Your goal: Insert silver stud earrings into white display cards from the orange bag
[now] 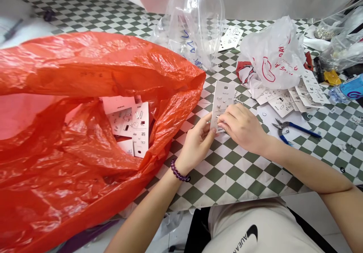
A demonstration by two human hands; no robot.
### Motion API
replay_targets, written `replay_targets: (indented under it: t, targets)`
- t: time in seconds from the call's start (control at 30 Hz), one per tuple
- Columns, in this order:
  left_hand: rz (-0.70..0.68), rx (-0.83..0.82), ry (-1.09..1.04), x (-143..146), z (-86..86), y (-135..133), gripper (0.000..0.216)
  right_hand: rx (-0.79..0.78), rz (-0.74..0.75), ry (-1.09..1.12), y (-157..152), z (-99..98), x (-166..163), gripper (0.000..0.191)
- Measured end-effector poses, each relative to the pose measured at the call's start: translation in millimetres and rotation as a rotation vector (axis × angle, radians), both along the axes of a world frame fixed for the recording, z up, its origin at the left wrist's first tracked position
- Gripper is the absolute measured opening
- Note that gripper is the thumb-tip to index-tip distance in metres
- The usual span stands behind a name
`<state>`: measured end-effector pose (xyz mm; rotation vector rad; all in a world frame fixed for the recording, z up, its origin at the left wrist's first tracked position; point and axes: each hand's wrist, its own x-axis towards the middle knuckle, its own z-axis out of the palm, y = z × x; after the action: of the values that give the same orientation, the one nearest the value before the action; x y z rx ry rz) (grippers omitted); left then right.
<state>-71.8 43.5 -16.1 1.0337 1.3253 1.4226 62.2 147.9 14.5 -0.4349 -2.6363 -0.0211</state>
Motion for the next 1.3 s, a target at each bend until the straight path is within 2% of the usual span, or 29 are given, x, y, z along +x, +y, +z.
replay_targets:
  t: [0.3,0.43,0.63,0.73,0.87,0.97,1.13,1.3]
  targets:
    - [-0.019,-0.011,0.042,2.6,-0.3,-1.0,0.047,0.031,-0.017,0.046,-1.2,-7.1,-0.1,0.030]
    - [-0.020,-0.054,-0.153,3.1,3.2,0.7,0.046,-0.012,-0.003,0.208,0.0,-3.1,1.8,0.019]
    - [0.003,-0.208,-0.474,-0.5,14.0,3.7,0.039,-0.240,-0.072,0.408,9.0,3.8,14.3,0.012]
    - [0.032,-0.242,-0.526,-2.2,16.9,4.5,0.036,-0.320,-0.122,0.441,12.1,2.3,21.9,0.018]
    - [0.054,-0.253,-0.540,-4.3,14.3,5.9,0.040,-0.335,-0.187,0.460,22.2,2.5,31.7,0.019]
    - [0.089,-0.263,-0.548,-6.0,11.9,6.8,0.041,-0.392,-0.240,0.393,37.1,2.5,38.0,0.013]
    - [0.131,-0.264,-0.520,-7.7,13.2,6.3,0.041,-0.491,-0.328,0.111,56.3,-3.4,44.8,0.010]
    - [0.152,-0.192,-0.547,-9.2,13.5,5.3,0.042,-0.410,-0.319,-0.087,58.6,-11.2,47.7,0.013]
